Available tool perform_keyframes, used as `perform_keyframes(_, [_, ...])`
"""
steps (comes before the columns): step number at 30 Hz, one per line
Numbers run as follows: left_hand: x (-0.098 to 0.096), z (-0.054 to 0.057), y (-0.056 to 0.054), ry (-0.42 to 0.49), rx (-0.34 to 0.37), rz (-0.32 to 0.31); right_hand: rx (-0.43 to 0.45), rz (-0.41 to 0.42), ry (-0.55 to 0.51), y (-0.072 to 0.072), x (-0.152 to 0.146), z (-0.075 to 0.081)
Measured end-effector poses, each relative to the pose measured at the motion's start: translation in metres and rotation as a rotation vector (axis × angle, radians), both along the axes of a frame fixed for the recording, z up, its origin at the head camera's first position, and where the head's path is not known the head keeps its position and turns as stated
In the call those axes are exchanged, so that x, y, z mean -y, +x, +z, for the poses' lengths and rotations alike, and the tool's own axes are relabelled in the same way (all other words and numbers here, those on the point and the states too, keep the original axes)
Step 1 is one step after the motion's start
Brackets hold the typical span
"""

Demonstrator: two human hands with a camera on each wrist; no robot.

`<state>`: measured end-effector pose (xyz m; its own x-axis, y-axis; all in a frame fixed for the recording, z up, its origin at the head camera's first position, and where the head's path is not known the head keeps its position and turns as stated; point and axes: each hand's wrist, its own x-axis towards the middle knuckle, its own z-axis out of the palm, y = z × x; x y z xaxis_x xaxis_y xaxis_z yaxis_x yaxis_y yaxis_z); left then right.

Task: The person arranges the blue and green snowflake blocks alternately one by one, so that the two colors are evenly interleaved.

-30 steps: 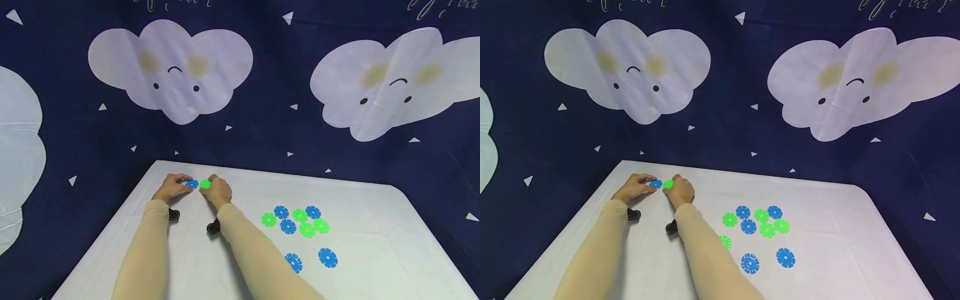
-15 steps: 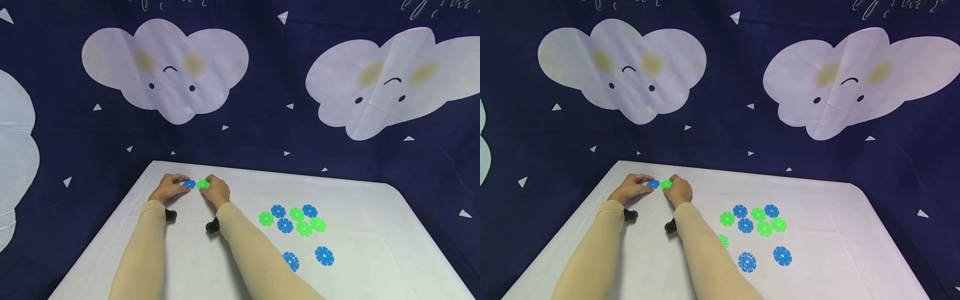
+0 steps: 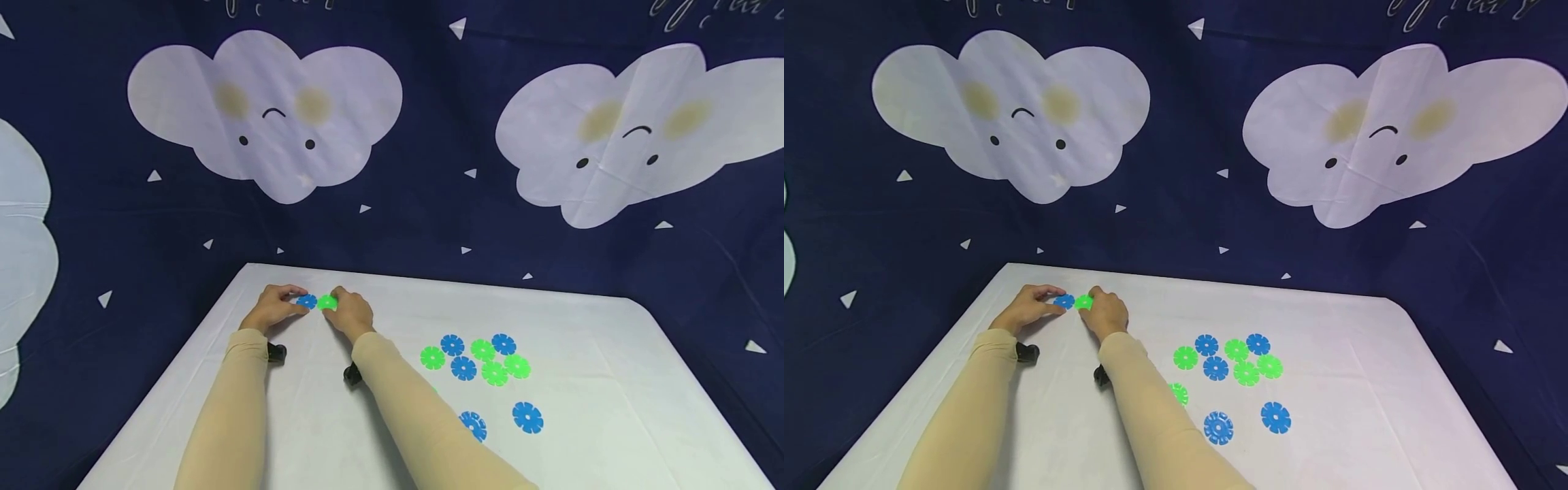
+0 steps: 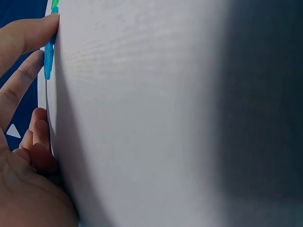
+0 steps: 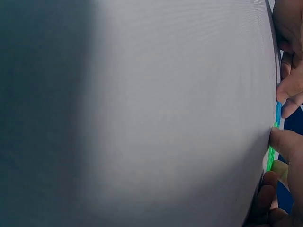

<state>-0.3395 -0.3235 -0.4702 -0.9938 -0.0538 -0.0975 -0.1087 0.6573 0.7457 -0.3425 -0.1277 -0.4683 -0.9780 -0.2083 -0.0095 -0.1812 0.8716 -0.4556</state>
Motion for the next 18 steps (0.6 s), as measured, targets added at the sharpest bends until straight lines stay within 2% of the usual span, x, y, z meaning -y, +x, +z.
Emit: perform_keyframes(18, [-0.0005,-0.0023,-0.0009,0.000,-0.039,-0.024,0.049,0.075,0.060,-0.0063,-0.0018,-0.0014])
